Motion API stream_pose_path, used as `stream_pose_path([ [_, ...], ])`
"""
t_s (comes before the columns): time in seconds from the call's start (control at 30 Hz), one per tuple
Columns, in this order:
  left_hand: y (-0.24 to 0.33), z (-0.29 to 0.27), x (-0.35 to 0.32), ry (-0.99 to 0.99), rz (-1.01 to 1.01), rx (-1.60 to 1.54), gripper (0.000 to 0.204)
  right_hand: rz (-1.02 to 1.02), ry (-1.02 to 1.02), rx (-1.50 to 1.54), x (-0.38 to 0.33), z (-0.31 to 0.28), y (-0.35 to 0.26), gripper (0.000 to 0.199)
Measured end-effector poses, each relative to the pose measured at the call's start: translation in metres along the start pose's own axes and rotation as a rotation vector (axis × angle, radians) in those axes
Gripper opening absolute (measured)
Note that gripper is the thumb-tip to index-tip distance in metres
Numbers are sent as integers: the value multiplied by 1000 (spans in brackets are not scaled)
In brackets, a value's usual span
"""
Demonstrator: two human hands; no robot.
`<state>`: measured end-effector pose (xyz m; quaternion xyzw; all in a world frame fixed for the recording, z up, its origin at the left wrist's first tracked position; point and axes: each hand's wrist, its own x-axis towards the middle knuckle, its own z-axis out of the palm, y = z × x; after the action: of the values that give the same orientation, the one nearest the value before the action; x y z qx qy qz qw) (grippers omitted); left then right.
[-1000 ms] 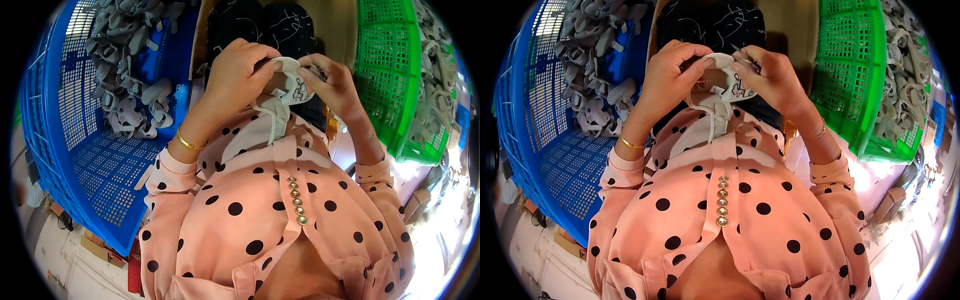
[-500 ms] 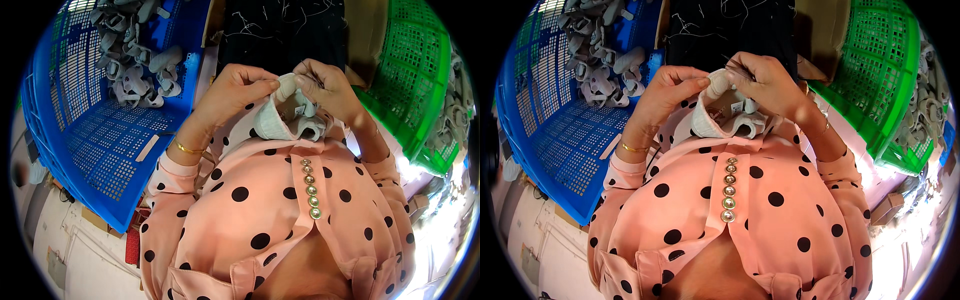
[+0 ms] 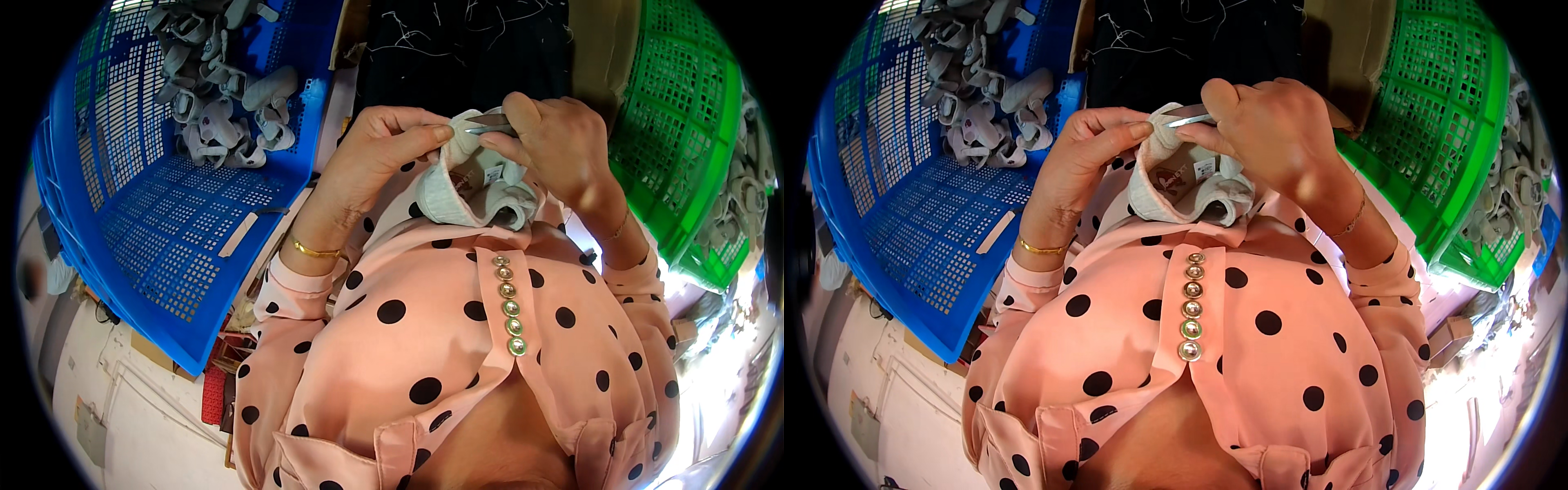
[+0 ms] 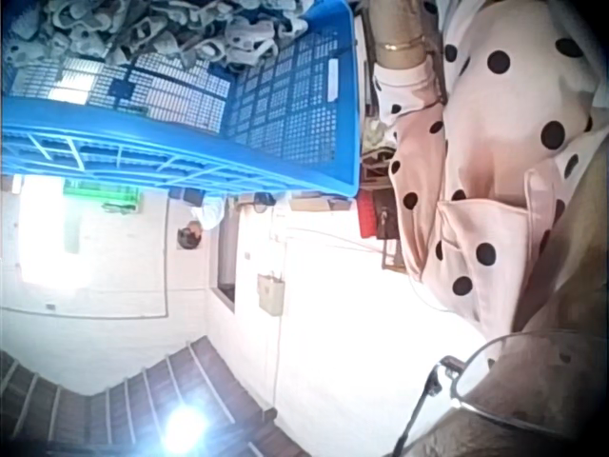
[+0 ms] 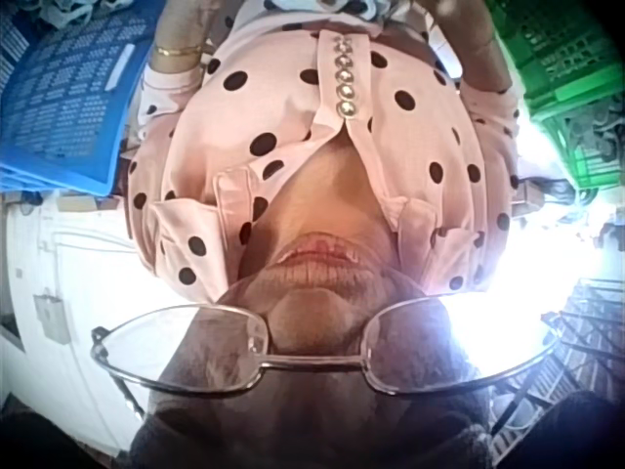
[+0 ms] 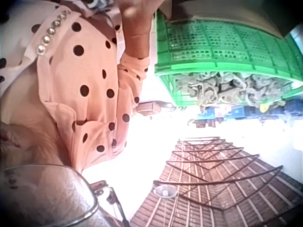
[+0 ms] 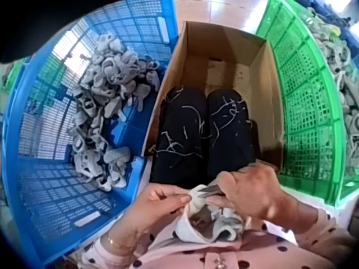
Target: The person sits on the floor and uses scissors to trim loose threads and excess fabric from small white fabric items, likely baby shoes or slippers. They handle the items one at a time, picking them from a blue basket, trimming them, and placing them into a green basket.
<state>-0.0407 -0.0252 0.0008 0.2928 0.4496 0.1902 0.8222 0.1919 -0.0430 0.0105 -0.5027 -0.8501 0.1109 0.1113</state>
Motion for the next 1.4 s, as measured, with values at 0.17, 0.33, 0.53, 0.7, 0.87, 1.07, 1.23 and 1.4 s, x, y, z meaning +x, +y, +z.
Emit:
stream_pose_path([
  [0.17,-3,-2,0,-11,9,-11,21,-39,-51,-25,4,-2,0,41],
  [0.33,-3,-1,-1,-8,21,-3,21,-40,-116,-16,6,-4,1,42],
  [0.53,-6,1,0,-7,31,-44,20,-55,-148,-31,8,-10,0,42],
  [0.7,-1,3,4,-3,42,36,20,-25,-154,295,1,4,18,33],
  [0.87,5,-2,11,-22,6,123,19,296,-43,889,4,4,25,33],
  [1.07,19,4,14,-25,66,314,21,360,-359,895,16,-5,29,28],
  [1.23,18,11,25,86,770,987,20,370,-313,813,18,-4,29,27],
  [1.4,29,-1,45,492,1030,1365,16,543,-168,862,15,6,27,27],
])
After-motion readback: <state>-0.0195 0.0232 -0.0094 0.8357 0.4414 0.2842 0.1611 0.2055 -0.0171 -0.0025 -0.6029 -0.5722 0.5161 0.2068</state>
